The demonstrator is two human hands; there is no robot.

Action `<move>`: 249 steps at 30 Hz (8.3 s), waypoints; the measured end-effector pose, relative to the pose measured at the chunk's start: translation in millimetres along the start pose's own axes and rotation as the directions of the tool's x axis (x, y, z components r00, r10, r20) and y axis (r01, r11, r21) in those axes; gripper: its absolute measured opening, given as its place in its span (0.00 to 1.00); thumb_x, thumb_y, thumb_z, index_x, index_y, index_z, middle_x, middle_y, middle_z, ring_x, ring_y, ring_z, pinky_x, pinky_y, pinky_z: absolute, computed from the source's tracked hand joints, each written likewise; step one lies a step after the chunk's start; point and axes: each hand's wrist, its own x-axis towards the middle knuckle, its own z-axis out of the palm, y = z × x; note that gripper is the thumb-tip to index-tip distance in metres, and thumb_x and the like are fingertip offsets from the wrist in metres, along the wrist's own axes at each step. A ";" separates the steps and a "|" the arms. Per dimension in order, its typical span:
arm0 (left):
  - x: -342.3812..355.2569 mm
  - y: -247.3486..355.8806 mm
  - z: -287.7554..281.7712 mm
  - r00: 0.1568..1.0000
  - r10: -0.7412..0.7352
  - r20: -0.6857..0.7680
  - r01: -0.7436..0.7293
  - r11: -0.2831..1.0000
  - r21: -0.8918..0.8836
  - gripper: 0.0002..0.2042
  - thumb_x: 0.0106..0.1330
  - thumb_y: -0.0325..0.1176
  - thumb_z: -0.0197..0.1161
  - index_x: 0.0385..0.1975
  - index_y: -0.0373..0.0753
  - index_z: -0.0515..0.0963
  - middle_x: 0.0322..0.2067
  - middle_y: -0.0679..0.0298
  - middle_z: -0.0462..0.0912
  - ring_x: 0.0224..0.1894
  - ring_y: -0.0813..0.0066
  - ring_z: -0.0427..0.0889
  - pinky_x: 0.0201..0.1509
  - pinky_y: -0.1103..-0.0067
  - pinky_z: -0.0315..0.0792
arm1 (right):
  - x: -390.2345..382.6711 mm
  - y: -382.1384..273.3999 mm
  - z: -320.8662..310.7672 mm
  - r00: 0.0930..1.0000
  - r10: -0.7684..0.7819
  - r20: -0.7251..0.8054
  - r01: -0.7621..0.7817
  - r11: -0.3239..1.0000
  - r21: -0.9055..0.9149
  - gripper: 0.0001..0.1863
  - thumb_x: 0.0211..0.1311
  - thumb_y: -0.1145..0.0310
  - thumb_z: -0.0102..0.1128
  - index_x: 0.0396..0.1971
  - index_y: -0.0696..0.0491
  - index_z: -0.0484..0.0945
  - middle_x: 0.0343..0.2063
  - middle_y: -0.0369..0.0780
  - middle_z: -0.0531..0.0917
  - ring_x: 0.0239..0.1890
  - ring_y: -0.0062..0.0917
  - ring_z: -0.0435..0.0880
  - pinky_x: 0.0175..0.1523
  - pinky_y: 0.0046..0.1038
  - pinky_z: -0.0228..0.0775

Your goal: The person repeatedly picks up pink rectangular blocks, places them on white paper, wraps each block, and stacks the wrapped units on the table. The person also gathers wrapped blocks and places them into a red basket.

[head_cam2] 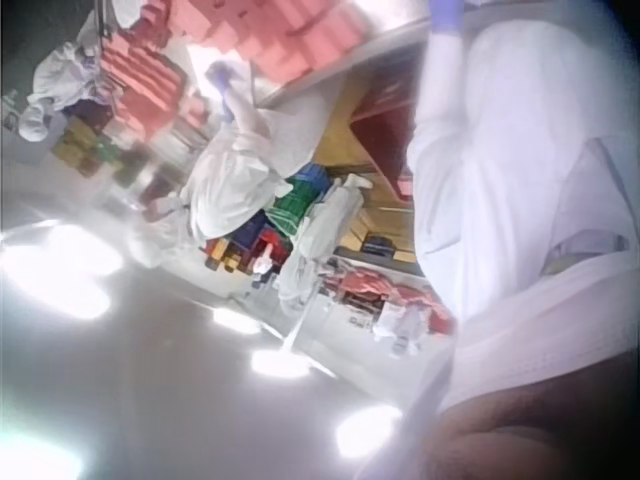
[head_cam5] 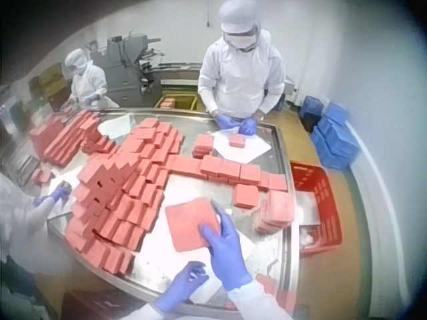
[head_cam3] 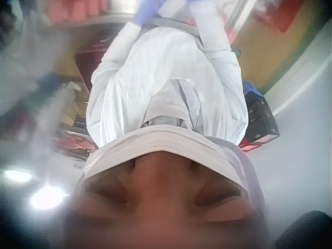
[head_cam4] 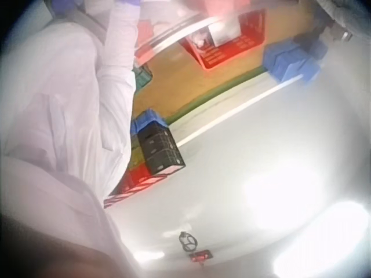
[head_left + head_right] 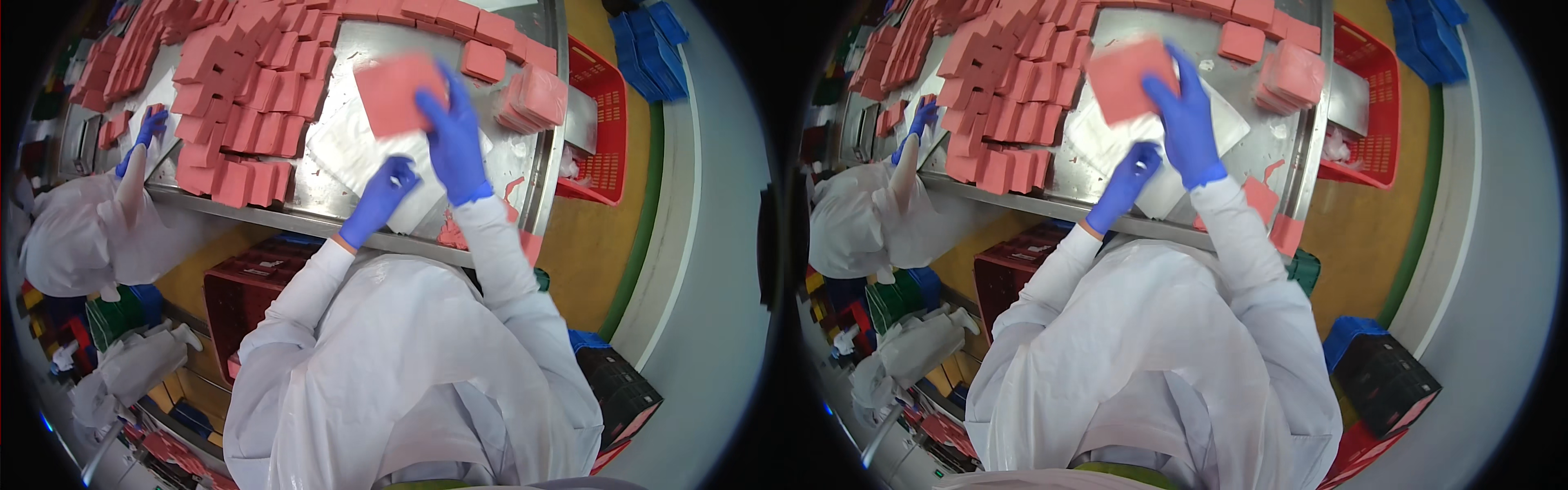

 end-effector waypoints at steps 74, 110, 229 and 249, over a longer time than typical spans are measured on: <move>26.5 -69.6 -110.0 0.799 -0.177 -0.574 0.219 0.976 0.004 0.10 0.62 0.34 0.65 0.36 0.33 0.79 0.26 0.66 0.80 0.28 0.80 0.75 0.33 0.84 0.69 | -22.9 180.9 -53.3 0.934 -0.139 0.330 0.318 -0.104 -0.942 0.23 0.53 0.69 0.53 0.51 0.57 0.70 0.46 0.43 0.73 0.54 0.38 0.68 0.67 0.48 0.50; 97.2 1.8 -18.5 0.903 0.100 0.419 -0.355 0.723 0.593 0.37 0.55 0.40 0.68 0.65 0.37 0.62 0.62 0.48 0.66 0.62 0.55 0.67 0.67 0.66 0.60 | -35.2 98.4 -116.2 0.887 -0.170 0.429 0.402 -0.172 -0.899 0.19 0.52 0.74 0.55 0.47 0.57 0.75 0.41 0.46 0.79 0.51 0.39 0.76 0.57 0.34 0.66; -57.5 -17.8 -337.9 0.733 -0.477 -0.486 -0.255 0.469 -0.845 0.08 0.65 0.39 0.61 0.38 0.44 0.74 0.29 0.67 0.74 0.35 0.71 0.76 0.44 0.70 0.73 | 78.2 123.1 -56.9 0.916 -0.293 0.273 0.354 0.272 -0.895 0.22 0.60 0.66 0.61 0.54 0.58 0.72 0.46 0.50 0.78 0.53 0.44 0.73 0.60 0.40 0.62; 2.1 6.1 -340.4 0.707 -0.211 -0.675 -0.384 0.688 -0.616 0.28 0.68 0.51 0.54 0.62 0.41 0.62 0.59 0.58 0.69 0.60 0.60 0.70 0.60 0.63 0.70 | 308.4 223.5 209.4 0.931 0.248 0.269 -0.110 0.891 -0.441 0.34 0.46 0.53 0.72 0.51 0.59 0.76 0.43 0.40 0.80 0.46 0.23 0.77 0.49 0.27 0.70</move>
